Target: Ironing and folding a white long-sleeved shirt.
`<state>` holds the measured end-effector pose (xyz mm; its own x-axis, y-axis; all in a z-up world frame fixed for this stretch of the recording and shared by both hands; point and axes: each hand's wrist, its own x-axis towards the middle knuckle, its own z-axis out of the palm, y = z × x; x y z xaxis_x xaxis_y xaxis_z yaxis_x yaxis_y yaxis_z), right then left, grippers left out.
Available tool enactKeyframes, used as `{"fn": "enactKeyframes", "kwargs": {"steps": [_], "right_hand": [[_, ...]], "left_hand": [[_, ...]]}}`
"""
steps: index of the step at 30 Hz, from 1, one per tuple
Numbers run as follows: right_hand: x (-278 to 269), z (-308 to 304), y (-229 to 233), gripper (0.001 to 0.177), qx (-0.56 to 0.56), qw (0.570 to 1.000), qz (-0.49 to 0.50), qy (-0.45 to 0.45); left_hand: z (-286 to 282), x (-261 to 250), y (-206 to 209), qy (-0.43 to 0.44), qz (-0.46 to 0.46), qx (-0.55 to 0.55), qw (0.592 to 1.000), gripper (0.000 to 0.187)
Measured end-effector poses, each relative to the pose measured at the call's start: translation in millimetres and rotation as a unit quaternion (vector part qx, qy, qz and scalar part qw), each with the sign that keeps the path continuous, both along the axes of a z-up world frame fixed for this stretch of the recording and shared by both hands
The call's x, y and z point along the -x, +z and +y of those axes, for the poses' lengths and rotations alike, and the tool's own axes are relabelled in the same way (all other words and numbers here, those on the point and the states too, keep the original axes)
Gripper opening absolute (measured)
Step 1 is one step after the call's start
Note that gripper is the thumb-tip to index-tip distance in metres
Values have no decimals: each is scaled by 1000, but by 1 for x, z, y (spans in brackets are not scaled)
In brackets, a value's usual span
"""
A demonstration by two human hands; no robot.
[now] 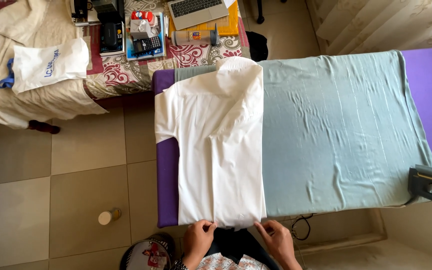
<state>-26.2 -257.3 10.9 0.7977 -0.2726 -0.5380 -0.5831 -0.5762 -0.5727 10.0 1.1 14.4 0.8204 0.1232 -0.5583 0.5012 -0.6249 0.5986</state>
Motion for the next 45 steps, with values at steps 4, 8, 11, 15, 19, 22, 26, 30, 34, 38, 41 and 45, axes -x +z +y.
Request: {"fn": "enactKeyframes", "kwargs": {"steps": [4, 8, 11, 15, 19, 22, 26, 30, 34, 38, 41, 45], "right_hand": [[-38, -8, -2, 39, 12, 995, -48, -86], [-115, -21, -9, 39, -5, 987, -119, -108], [-188, -37, -37, 39, 16, 970, -231, -79], [-257, -28, -25, 39, -11, 977, -201, -75], [-264, -11, -34, 48, -8, 981, -193, -16], [-229, 6, -33, 52, 116, 957, -260, 54], [-160, 35, -20, 58, 230, 908, -325, 133], [-91, 44, -35, 65, 236, 903, -307, 187], [-56, 45, -54, 69, 250, 911, -241, 224], [-52, 35, -72, 73, 270, 915, -184, 236], [-60, 28, -91, 77, 271, 920, -157, 236], [-66, 26, -117, 79, 278, 927, -119, 223]], "left_hand": [[-2, -9, 8, -38, -12, -85, 996, 35], [-8, -22, -4, -15, -181, -75, 981, 52], [-19, -34, -28, 27, -145, -18, 989, 63], [-25, -51, -25, 26, -167, -19, 985, 55], [-21, -58, -27, 33, -107, -12, 994, 28], [-15, -56, -37, 31, -91, -4, 995, 20], [7, -55, -44, 107, -129, -41, 985, 30], [55, -78, -13, 121, -330, -261, 899, 38], [96, -126, -58, 221, -191, -197, 936, 49], [113, -200, -51, 245, 33, -37, 968, 76], [142, -252, -130, 376, 50, 203, 902, 70], [179, -289, -151, 444, 61, 354, 821, 72]]}}
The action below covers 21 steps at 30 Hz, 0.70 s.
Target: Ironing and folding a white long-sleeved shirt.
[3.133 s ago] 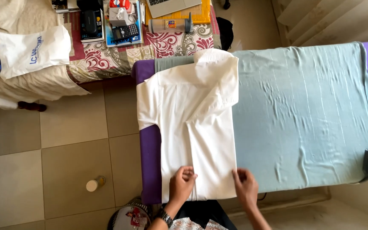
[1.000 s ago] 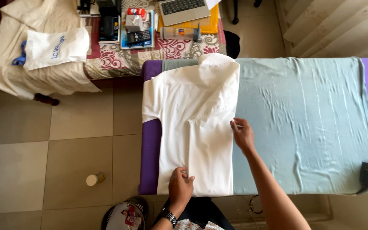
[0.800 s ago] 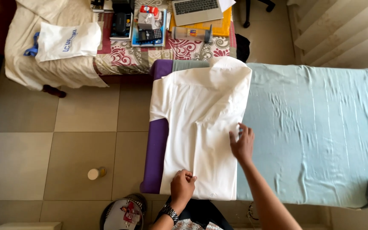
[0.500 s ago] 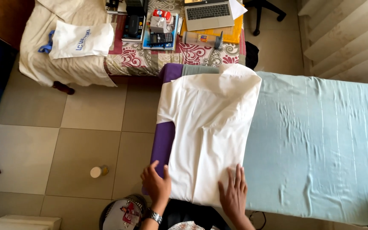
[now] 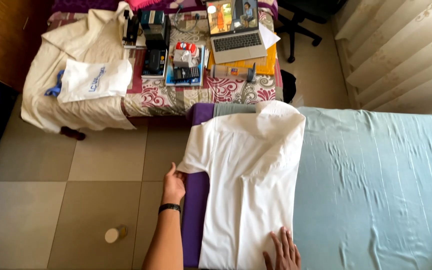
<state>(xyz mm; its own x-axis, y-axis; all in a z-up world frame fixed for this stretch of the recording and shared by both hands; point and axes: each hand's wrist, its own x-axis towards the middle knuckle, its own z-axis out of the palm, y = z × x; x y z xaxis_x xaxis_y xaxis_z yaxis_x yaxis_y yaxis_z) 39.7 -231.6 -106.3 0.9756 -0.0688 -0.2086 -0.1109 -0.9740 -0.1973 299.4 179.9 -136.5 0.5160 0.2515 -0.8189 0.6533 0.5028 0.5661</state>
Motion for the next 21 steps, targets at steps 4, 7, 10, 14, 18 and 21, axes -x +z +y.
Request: {"fn": "enactKeyframes", "kwargs": {"steps": [4, 7, 10, 14, 18, 21], "right_hand": [[-5, 7, -16, 82, 14, 999, -1, -41], [-21, 21, 2, 83, 25, 997, 27, -67], [-45, 39, 24, 84, 10, 996, 29, -86], [-91, 79, 93, 78, -107, 989, -55, -85], [-165, 134, 205, 73, -218, 970, -104, -24], [-210, 174, 278, 77, -317, 929, -181, 55]], "left_hand": [[12, -11, 56, 297, -207, 214, 907, 49], [19, -17, 91, 408, -242, 225, 851, 52], [17, -23, 127, 420, -255, 225, 842, 56], [4, -25, 176, 337, -329, 183, 863, 60], [-26, -21, 185, 243, -396, 109, 879, 55], [-60, -13, 181, 20, -364, -179, 914, 39]]}}
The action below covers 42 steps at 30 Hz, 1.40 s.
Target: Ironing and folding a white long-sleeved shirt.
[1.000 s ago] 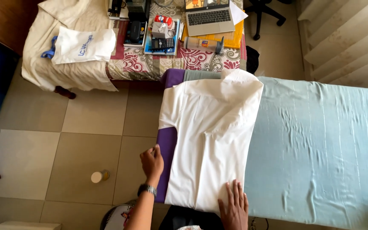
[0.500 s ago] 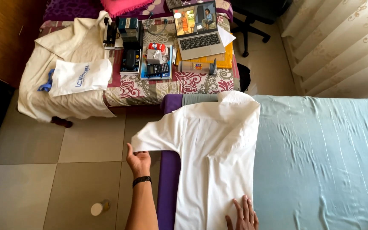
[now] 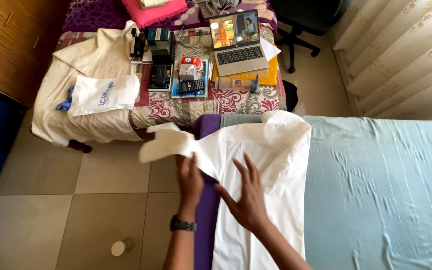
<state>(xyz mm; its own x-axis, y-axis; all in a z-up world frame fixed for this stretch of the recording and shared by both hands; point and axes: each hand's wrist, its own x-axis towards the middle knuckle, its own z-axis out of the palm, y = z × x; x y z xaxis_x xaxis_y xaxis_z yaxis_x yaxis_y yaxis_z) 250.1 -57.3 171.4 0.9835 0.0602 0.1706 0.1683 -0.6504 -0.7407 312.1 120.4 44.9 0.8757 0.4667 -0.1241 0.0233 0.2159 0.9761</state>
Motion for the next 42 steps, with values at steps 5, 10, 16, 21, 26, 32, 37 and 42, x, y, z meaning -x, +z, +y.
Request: {"fn": "enactKeyframes", "kwargs": {"steps": [5, 10, 16, 21, 26, 32, 37, 42], "right_hand": [[-53, 53, 54, 98, 106, 983, -128, 82], [-71, 65, 33, 84, 165, 983, 25, 71], [-75, 41, -15, 48, 107, 994, -5, 17], [-59, 15, -17, 46, 35, 999, -16, 8], [-20, -1, -31, 50, 36, 995, -17, 91], [-8, -8, -11, 85, -207, 955, 148, 153], [-22, -34, -57, 84, -581, 750, 273, 162], [-43, -25, -16, 52, -405, 854, 323, -46]], "left_hand": [[-55, 37, 125, -85, -135, -616, 771, 75], [-58, 47, 106, -115, -144, -567, 803, 77], [-62, 65, 59, -166, -146, -473, 853, 74], [-54, 66, 47, -132, -73, -235, 960, 62], [-38, 38, 27, -30, 48, 449, 892, 54], [-64, 42, 5, -127, 108, 8, 986, 67], [-77, 61, 111, -244, -112, -82, 960, 58], [-86, 85, 106, -236, -251, -449, 824, 62]]}}
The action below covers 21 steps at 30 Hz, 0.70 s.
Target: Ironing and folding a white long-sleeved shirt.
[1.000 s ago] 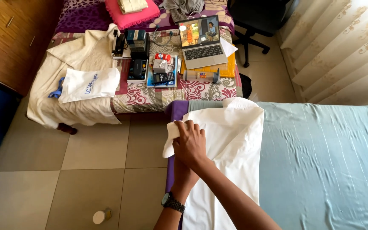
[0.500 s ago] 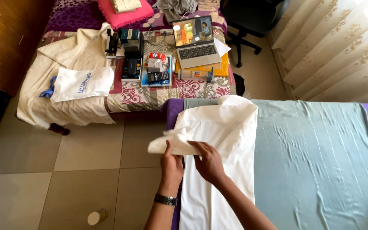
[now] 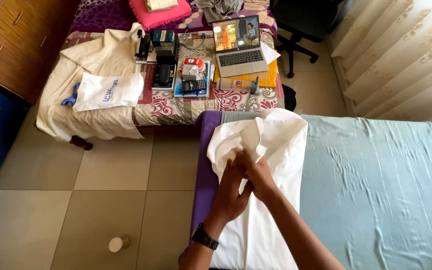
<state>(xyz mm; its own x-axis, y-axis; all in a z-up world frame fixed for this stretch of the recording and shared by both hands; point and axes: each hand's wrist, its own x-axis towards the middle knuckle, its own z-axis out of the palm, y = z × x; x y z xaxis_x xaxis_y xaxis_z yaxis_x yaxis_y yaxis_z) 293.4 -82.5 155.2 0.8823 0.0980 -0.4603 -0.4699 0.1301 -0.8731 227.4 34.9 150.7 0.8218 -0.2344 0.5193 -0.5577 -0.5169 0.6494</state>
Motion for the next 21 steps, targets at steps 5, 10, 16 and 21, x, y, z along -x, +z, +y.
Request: {"fn": "enactKeyframes", "kwargs": {"steps": [5, 10, 16, 21], "right_hand": [[-43, -31, -6, 36, -77, 986, -69, -128], [-78, -73, 58, 39, -111, 975, -167, -96], [-102, -129, 120, 40, -116, 955, -241, -126], [-103, -195, 139, 40, -158, 936, -287, -126]], "left_hand": [[-9, 56, 13, 169, 80, 97, 978, 45], [-12, 130, -103, 312, 231, -55, 920, 72], [-25, 167, -148, 387, 348, -137, 843, 70], [-40, 194, -148, 420, 312, -125, 843, 38]]}}
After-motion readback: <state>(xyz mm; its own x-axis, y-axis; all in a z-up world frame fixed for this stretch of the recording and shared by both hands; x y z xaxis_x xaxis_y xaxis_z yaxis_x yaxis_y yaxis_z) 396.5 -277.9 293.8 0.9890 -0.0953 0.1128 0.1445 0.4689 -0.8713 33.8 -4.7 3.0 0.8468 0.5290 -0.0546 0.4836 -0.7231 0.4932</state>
